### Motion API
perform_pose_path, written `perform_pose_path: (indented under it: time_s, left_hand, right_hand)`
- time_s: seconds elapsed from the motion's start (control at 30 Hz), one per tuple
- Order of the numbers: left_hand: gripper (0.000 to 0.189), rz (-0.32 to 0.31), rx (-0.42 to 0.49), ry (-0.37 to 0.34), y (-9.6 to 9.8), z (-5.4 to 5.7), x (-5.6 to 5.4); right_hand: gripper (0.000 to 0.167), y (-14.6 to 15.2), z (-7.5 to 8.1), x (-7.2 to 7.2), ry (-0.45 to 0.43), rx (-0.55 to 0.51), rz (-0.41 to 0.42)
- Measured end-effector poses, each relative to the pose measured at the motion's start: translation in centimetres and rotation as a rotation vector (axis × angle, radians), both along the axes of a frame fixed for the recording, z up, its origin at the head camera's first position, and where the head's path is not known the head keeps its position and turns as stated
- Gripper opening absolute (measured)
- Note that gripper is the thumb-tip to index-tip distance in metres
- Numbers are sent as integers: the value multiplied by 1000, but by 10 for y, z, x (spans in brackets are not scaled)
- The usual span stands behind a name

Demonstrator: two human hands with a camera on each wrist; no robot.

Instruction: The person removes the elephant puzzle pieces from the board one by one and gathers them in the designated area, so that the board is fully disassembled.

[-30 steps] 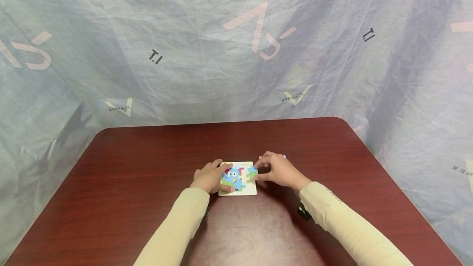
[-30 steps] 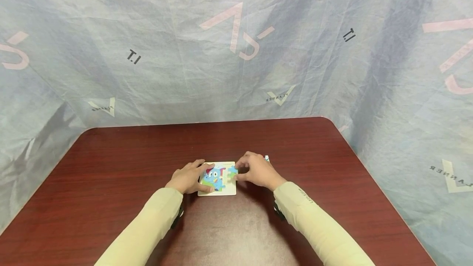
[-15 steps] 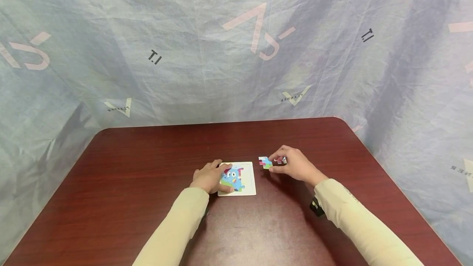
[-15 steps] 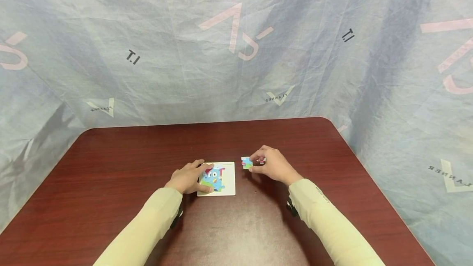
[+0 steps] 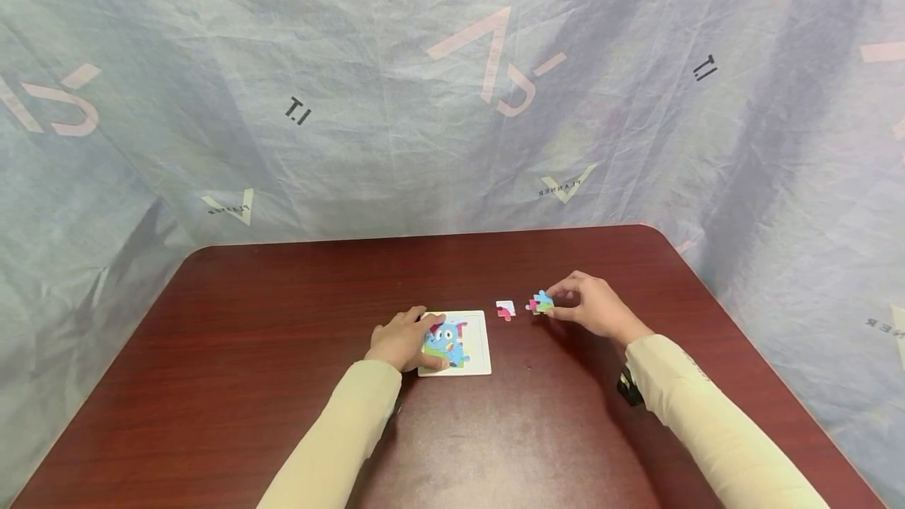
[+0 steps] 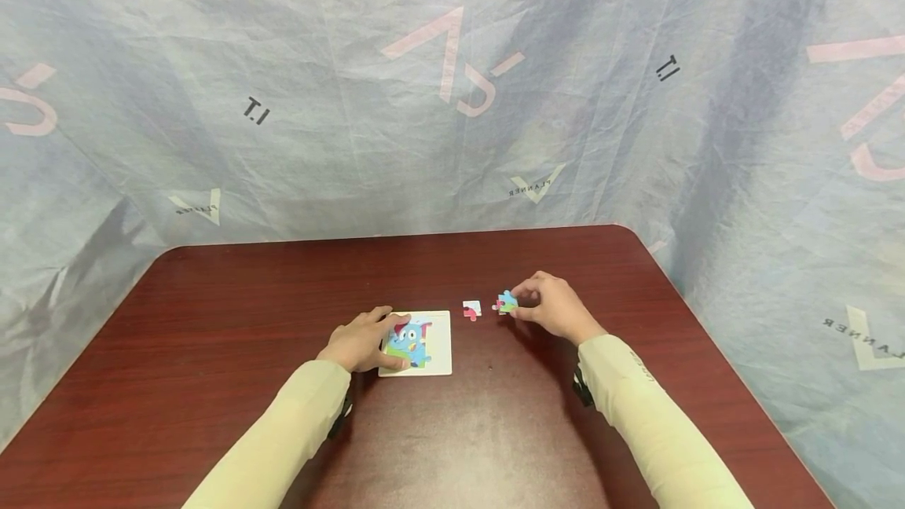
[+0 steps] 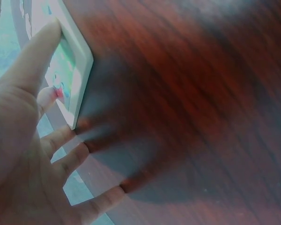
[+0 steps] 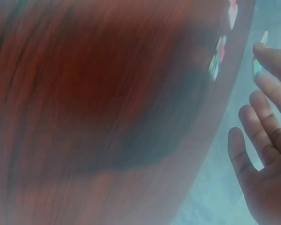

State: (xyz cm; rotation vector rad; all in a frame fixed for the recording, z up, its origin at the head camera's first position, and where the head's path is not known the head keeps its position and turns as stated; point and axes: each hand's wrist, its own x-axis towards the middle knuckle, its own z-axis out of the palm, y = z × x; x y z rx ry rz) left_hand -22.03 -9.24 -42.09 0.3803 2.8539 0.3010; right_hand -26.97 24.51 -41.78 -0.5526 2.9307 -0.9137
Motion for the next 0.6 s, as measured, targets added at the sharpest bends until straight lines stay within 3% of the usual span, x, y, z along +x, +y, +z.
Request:
perform_pose_path:
  time_s: [0.3, 0.6]
  left_hand:
    - [79, 4, 8, 3, 0, 1, 1]
    - [79, -1, 9, -8, 0, 0, -1]
  right_hand:
    - [24, 20, -6, -6, 47, 55, -13]
    - [22, 30, -15, -8, 12, 95, -39]
